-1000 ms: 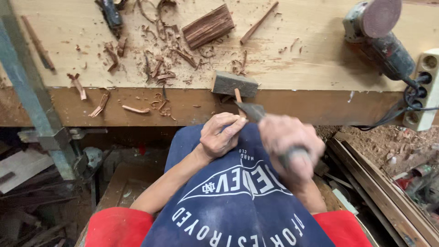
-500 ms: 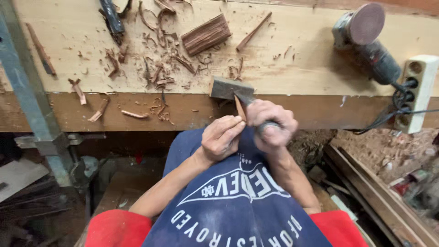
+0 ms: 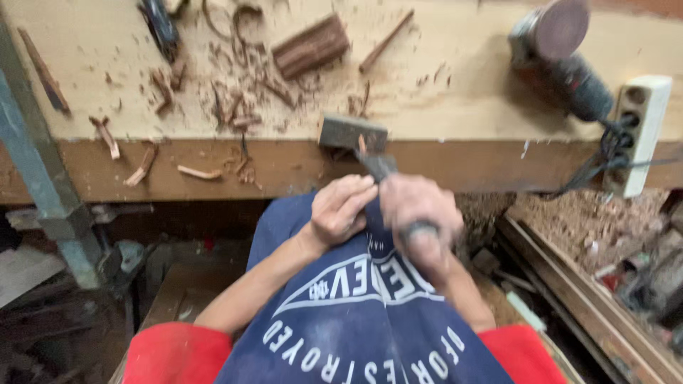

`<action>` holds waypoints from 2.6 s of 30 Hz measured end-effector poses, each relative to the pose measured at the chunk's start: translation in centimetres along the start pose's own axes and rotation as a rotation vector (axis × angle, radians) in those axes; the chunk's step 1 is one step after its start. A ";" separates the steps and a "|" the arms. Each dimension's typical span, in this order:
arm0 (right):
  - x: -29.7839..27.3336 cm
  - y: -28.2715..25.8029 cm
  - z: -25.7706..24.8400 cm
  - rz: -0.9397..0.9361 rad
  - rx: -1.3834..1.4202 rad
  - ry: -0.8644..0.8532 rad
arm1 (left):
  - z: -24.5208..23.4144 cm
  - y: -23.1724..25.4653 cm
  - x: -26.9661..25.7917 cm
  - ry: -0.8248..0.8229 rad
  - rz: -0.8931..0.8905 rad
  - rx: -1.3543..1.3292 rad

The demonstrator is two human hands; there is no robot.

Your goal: The person uses a power drill to make holes in a wooden plank clamped to a workbench. They then switch to a chisel to carve and shape a small piece of wood held in their hand, removing shavings and refining the edges.

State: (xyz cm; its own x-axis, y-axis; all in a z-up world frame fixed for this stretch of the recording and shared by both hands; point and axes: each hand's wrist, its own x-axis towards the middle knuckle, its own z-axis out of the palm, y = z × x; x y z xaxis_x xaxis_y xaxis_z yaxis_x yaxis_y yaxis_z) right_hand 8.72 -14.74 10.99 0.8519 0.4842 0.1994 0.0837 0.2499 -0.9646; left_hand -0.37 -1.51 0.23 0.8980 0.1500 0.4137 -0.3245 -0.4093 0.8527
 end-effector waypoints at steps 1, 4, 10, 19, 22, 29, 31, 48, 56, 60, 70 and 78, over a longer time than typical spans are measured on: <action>-0.2 1.0 0.6 0.012 0.029 0.076 | -0.1 0.3 -0.4 -0.024 -0.002 -0.023; -0.4 0.4 -0.4 0.000 0.066 0.052 | 0.4 0.3 0.3 0.012 -0.008 -0.005; -0.1 3.6 -0.4 0.004 0.082 0.158 | 0.2 0.4 -0.2 0.056 -0.050 0.044; -1.3 5.5 -0.4 -0.016 -0.015 0.152 | 0.5 0.4 0.6 0.058 -0.043 0.065; 0.1 6.7 -1.3 0.007 0.071 0.165 | 0.3 0.7 2.0 0.102 -0.052 0.081; 0.0 2.6 -0.7 0.102 0.075 0.198 | 0.2 0.9 1.7 0.112 -0.040 0.079; -0.8 -0.7 -0.4 0.121 0.133 0.181 | 0.3 1.0 1.3 0.108 -0.027 0.062; -0.9 2.5 -1.3 -0.014 0.044 0.134 | 0.3 0.7 1.3 0.098 -0.037 0.085; 0.0 2.9 -0.7 0.066 0.026 0.144 | 0.3 1.0 1.1 0.078 -0.030 0.072; -0.7 -3.1 -1.1 0.090 0.044 0.027 | 0.2 1.1 1.3 0.072 0.007 0.078; -0.8 -1.7 -1.2 0.018 -0.149 -0.036 | 0.5 0.9 1.1 0.056 0.033 0.064; -0.5 0.2 -0.1 0.007 0.050 0.075 | 0.6 0.5 0.7 0.088 0.010 0.068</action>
State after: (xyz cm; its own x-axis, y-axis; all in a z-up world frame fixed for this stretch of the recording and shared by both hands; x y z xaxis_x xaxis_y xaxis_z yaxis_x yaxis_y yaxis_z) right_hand 8.41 -15.01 10.64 0.8887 0.4227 0.1777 0.0537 0.2890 -0.9558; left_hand 0.32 -2.15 0.73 0.8644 0.2226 0.4509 -0.3095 -0.4712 0.8259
